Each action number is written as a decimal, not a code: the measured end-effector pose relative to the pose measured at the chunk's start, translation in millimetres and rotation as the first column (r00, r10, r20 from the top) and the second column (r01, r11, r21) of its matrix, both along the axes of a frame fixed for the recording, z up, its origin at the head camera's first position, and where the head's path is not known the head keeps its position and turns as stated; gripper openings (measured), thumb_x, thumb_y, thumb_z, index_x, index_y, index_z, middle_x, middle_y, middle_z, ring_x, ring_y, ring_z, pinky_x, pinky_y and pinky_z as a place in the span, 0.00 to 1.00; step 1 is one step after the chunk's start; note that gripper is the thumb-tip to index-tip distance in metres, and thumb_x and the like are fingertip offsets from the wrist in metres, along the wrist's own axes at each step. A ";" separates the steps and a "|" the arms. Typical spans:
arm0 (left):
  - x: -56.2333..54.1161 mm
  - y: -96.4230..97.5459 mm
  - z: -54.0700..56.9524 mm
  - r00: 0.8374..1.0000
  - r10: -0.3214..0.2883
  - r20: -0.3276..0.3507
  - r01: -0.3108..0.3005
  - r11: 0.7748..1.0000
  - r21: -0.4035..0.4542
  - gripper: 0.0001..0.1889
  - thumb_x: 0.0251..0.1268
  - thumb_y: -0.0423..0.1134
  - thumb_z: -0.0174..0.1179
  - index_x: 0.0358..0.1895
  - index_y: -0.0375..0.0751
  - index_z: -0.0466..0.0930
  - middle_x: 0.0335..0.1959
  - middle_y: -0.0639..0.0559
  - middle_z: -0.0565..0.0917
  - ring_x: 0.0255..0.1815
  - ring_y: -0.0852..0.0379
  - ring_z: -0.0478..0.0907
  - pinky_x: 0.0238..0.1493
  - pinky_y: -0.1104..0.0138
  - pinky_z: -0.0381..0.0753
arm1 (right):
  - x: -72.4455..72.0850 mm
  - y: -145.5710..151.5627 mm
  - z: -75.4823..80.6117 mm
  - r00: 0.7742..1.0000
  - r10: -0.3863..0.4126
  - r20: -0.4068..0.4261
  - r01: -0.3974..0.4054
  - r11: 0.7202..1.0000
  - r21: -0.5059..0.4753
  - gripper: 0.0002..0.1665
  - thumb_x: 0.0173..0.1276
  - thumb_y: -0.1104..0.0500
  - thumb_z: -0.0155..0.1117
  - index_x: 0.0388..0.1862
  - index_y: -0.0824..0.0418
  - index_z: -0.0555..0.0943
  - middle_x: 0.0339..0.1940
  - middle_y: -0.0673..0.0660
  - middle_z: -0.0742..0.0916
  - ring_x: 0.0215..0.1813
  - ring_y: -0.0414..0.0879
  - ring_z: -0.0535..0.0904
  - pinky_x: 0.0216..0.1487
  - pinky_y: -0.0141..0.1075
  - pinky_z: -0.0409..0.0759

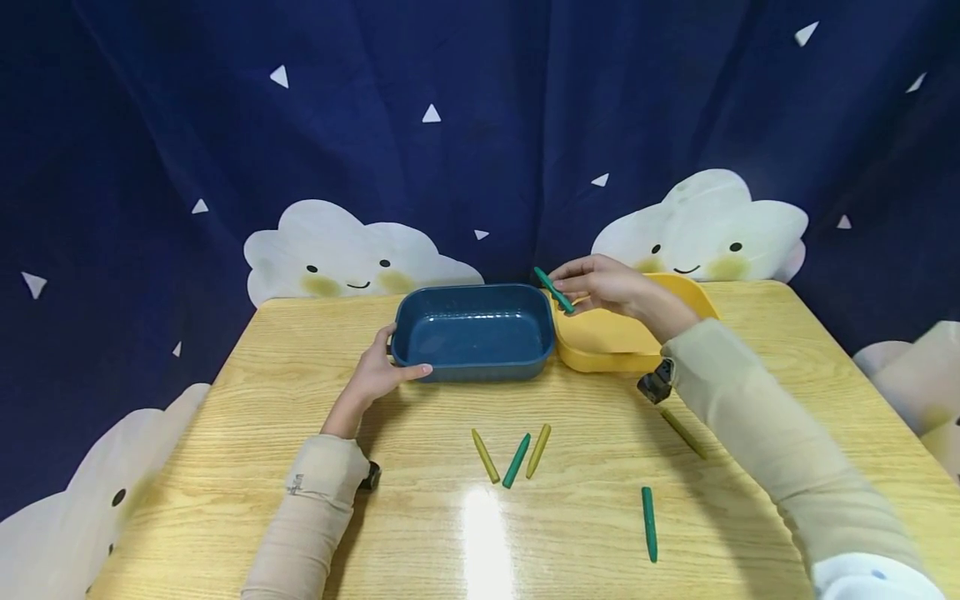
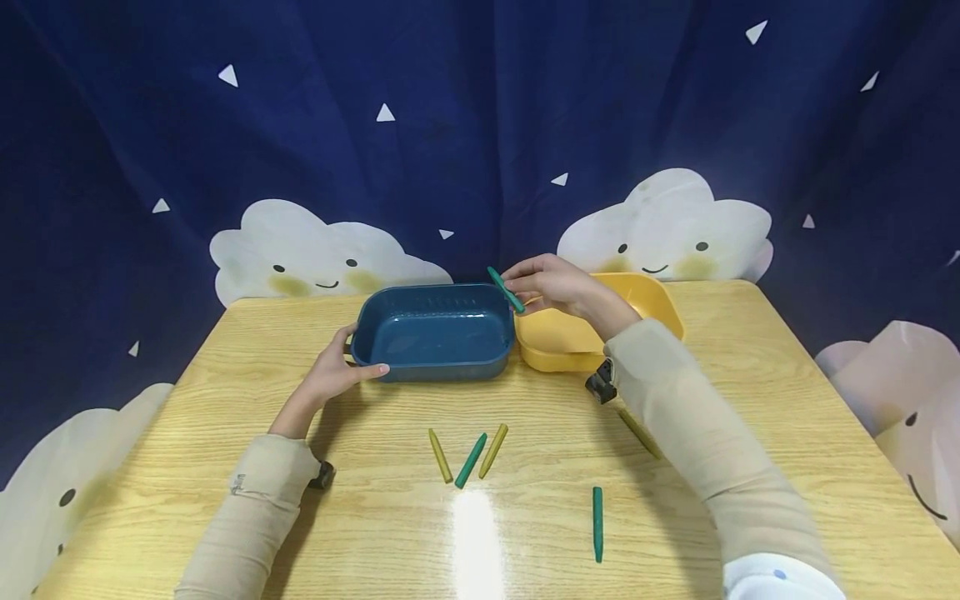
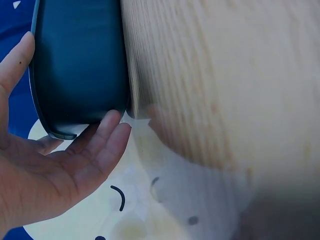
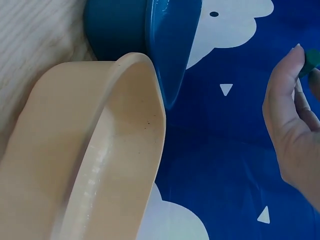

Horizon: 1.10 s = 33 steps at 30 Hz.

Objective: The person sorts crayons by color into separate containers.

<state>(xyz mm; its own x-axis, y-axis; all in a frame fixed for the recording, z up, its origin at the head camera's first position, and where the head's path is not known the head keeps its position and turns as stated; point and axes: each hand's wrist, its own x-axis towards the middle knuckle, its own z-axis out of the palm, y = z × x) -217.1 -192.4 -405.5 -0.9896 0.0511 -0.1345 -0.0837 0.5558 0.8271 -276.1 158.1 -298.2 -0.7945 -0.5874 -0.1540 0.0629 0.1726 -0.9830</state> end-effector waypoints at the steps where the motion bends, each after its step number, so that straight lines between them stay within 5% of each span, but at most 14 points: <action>1: 0.0 0.0 -0.2 1.000 0.001 0.000 -0.001 1.000 -0.001 0.54 0.47 0.48 0.70 0.71 0.40 0.41 0.65 0.34 0.59 0.61 0.39 0.62 0.55 0.50 0.67 | -1.5 -2.4 -0.5 1.000 -0.025 0.006 0.025 0.999 0.022 0.14 0.67 0.63 0.55 0.48 0.70 0.75 0.31 0.55 0.82 0.30 0.43 0.79 0.38 0.38 0.79; 17: -0.8 -0.3 -0.9 1.000 0.008 0.005 -0.009 1.000 0.020 0.54 0.47 0.46 0.70 0.71 0.40 0.41 0.64 0.34 0.59 0.59 0.39 0.64 0.53 0.51 0.69 | -23.1 -35.4 -5.5 0.994 -0.092 0.051 0.086 0.991 0.104 0.21 0.68 0.66 0.52 0.57 0.76 0.68 0.32 0.56 0.80 0.32 0.45 0.80 0.36 0.36 0.80; 33: -4.5 -1.0 -5.8 1.000 0.009 -0.020 -0.009 1.000 0.016 0.53 0.46 0.46 0.70 0.71 0.41 0.43 0.61 0.35 0.63 0.58 0.41 0.66 0.53 0.52 0.68 | -42.7 -55.2 -18.6 0.993 -0.105 0.061 0.097 0.989 0.115 0.19 0.69 0.65 0.52 0.55 0.75 0.69 0.30 0.57 0.79 0.28 0.43 0.76 0.35 0.35 0.79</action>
<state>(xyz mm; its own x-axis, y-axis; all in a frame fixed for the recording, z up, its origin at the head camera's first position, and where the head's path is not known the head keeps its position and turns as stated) -221.6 -193.4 -411.3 -0.9925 0.0442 -0.1142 -0.0723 0.5416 0.8375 -318.8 102.9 -316.8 -0.8348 -0.4807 -0.2686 0.1500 0.2708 -0.9509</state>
